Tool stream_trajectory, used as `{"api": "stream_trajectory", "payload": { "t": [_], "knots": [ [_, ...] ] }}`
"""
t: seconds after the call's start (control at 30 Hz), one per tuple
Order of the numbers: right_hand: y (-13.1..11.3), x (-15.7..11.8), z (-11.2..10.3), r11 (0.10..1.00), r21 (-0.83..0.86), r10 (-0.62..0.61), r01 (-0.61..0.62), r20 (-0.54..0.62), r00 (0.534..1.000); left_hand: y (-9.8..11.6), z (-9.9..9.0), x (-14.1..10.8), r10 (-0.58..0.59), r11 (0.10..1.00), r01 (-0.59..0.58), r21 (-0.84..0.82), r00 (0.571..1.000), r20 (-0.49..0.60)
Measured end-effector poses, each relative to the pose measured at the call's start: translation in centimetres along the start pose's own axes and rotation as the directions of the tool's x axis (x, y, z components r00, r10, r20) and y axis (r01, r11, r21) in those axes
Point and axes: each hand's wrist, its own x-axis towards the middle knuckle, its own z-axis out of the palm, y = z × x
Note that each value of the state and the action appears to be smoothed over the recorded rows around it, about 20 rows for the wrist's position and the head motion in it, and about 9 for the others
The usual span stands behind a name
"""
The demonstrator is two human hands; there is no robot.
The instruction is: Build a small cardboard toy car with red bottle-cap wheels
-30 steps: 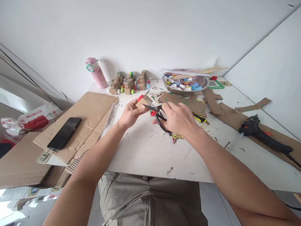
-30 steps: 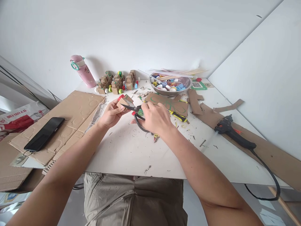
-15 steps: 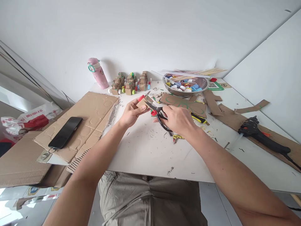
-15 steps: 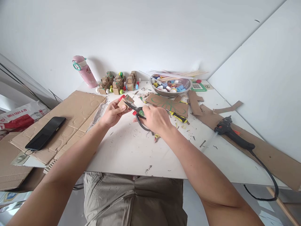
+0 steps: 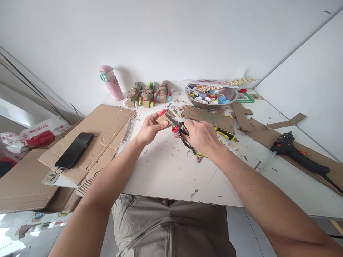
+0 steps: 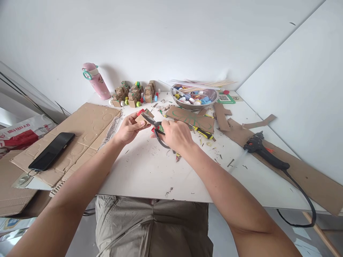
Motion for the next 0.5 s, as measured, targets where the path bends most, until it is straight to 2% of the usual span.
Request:
{"api": "stream_trajectory", "payload": {
  "t": [0.13,0.33,0.4,0.5],
  "knots": [
    [-0.34,0.01,-0.44,1.000,-0.011,0.010,-0.010,0.000,1.000,0.02,0.18,-0.12,0.000,1.000,0.000,0.003,1.000,0.006],
    [-0.17,0.05,0.15,1.000,0.006,-0.009,0.009,-0.025,1.000,-0.17,0.22,-0.24,-0.017,1.000,0.016,0.019,0.999,0.038],
    [-0.34,0.07,0.17,0.999,0.030,0.023,-0.023,-0.010,1.000,-0.29,0.18,-0.16,-0.016,1.000,0.016,0.021,0.999,0.038],
    [-0.76,0.23,-0.51,0.988,0.081,0.122,-0.129,0.083,0.989,-0.35,0.26,-0.13,-0.022,1.000,0.021,0.018,0.999,0.042]
  ]
}}
